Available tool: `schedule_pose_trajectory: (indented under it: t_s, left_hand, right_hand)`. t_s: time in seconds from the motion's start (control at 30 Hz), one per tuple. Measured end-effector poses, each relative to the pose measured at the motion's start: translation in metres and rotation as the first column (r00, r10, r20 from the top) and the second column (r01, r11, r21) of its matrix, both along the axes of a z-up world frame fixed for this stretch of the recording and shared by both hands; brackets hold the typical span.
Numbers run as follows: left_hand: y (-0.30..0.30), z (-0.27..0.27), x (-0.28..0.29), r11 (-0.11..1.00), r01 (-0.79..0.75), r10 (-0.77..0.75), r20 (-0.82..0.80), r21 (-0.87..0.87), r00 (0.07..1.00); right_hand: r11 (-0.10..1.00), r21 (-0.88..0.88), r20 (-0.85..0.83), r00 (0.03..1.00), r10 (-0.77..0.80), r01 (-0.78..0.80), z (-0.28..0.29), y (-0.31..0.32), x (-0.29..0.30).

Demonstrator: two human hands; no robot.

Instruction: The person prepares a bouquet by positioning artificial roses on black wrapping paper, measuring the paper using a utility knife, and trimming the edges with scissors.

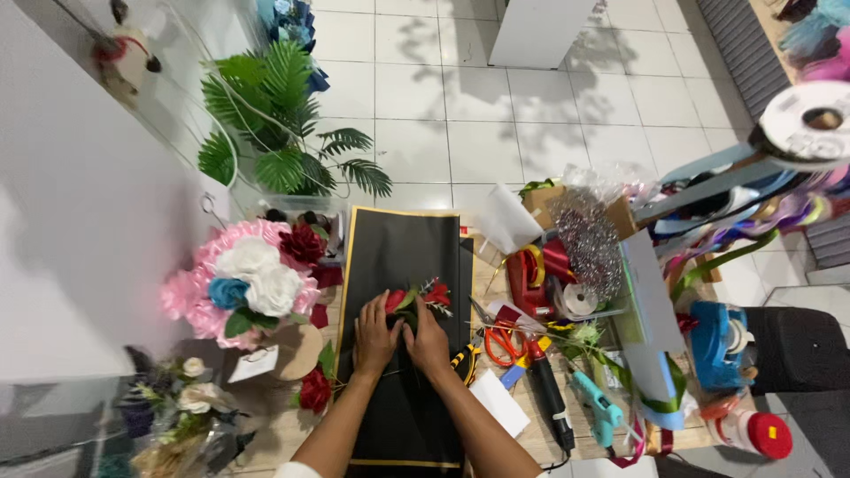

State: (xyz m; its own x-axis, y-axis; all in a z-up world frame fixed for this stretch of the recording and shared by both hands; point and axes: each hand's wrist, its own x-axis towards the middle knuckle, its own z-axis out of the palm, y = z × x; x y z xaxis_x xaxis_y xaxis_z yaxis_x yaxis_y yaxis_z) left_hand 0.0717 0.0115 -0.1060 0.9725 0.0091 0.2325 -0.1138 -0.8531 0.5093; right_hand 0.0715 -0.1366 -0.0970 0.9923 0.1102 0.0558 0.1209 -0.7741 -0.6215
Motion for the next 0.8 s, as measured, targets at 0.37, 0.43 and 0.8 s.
schedule_pose_trajectory:
  t_s: [0.37, 0.43, 0.8]
  left_hand:
    - [-0.004, -0.021, -0.014, 1.0, 0.023, -0.024, 0.116, 0.009, 0.993]
    - [-0.002, -0.035, -0.02, 1.0, 0.017, -0.018, 0.11, 0.004, 0.994]
    - [0.011, -0.057, -0.018, 0.983, 0.087, -0.063, 0.148, -0.164, 0.987]
  right_hand:
    - [0.979, -0.194, 0.211, 0.977, -0.012, 0.054, -0.049, 0.002, -0.008]
    - [0.978, -0.209, 0.226, 0.974, 0.024, 0.025, -0.068, 0.005, -0.008]
    - [0.968, -0.244, 0.498, 0.849, 0.176, -0.057, -0.067, -0.001, -0.024]
